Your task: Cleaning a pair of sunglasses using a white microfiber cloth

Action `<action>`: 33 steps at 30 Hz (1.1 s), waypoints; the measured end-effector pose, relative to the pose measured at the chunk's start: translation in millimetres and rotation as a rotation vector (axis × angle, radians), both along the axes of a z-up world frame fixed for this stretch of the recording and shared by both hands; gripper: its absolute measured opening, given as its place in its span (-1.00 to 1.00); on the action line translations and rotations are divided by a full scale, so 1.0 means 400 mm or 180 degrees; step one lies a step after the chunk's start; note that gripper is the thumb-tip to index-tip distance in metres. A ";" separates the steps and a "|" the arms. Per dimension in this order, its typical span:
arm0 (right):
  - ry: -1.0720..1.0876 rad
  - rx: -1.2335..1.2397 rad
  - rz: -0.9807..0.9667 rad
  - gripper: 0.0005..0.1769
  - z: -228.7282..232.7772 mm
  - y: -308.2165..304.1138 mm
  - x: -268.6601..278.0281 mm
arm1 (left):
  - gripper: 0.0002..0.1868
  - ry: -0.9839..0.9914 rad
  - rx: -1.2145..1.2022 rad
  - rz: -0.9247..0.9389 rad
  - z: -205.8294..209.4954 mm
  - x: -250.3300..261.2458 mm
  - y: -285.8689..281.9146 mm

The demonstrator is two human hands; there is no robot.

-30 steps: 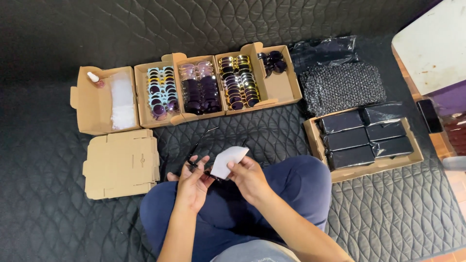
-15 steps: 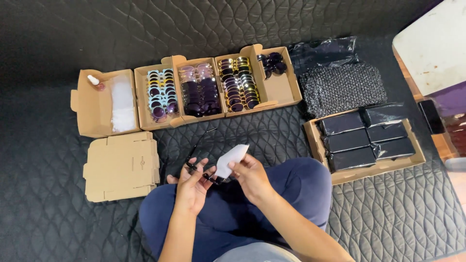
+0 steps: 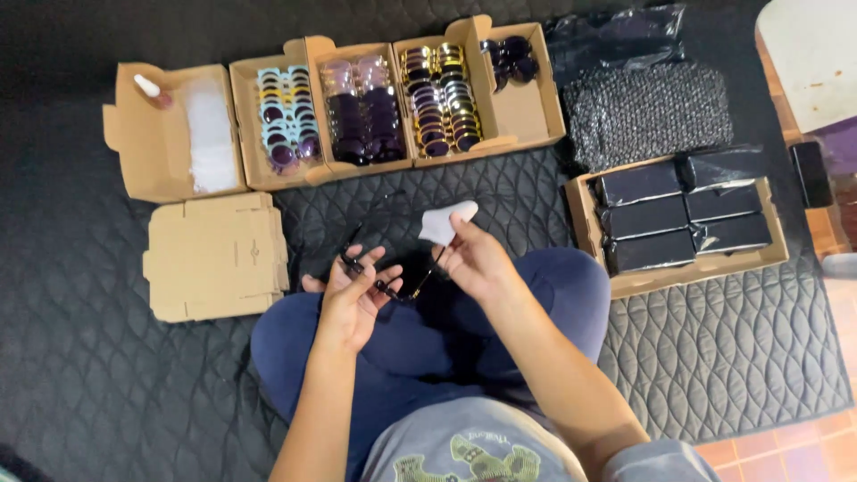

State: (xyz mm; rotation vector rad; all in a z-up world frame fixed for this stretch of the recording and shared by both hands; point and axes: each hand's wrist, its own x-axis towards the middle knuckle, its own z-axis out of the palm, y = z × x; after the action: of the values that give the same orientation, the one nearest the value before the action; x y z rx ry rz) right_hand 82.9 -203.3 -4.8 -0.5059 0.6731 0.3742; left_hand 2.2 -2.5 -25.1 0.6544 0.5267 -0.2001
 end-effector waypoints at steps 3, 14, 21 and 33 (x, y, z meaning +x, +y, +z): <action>-0.0040 -0.0198 -0.0094 -0.88 0.066 0.002 -0.002 | -0.65 -0.0151 -0.0056 0.0059 0.002 0.000 0.001; -0.0990 -0.1252 0.0517 -0.81 0.081 0.098 -0.153 | -0.68 -0.0204 -0.0029 0.0027 -0.005 0.004 0.018; -0.0200 -0.0377 -0.0019 -0.83 0.077 0.023 -0.027 | -0.67 -0.0202 -0.0164 0.0042 0.022 0.004 0.016; -0.1026 -0.0870 0.0320 -0.82 0.125 0.096 -0.128 | -0.73 -0.0083 -0.0105 0.0053 0.006 0.003 0.018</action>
State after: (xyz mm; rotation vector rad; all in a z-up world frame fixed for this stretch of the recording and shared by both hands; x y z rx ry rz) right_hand 31.8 -165.0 45.3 -0.8423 0.3873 0.2869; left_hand 3.4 4.7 -22.8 0.6194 0.5027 -0.1842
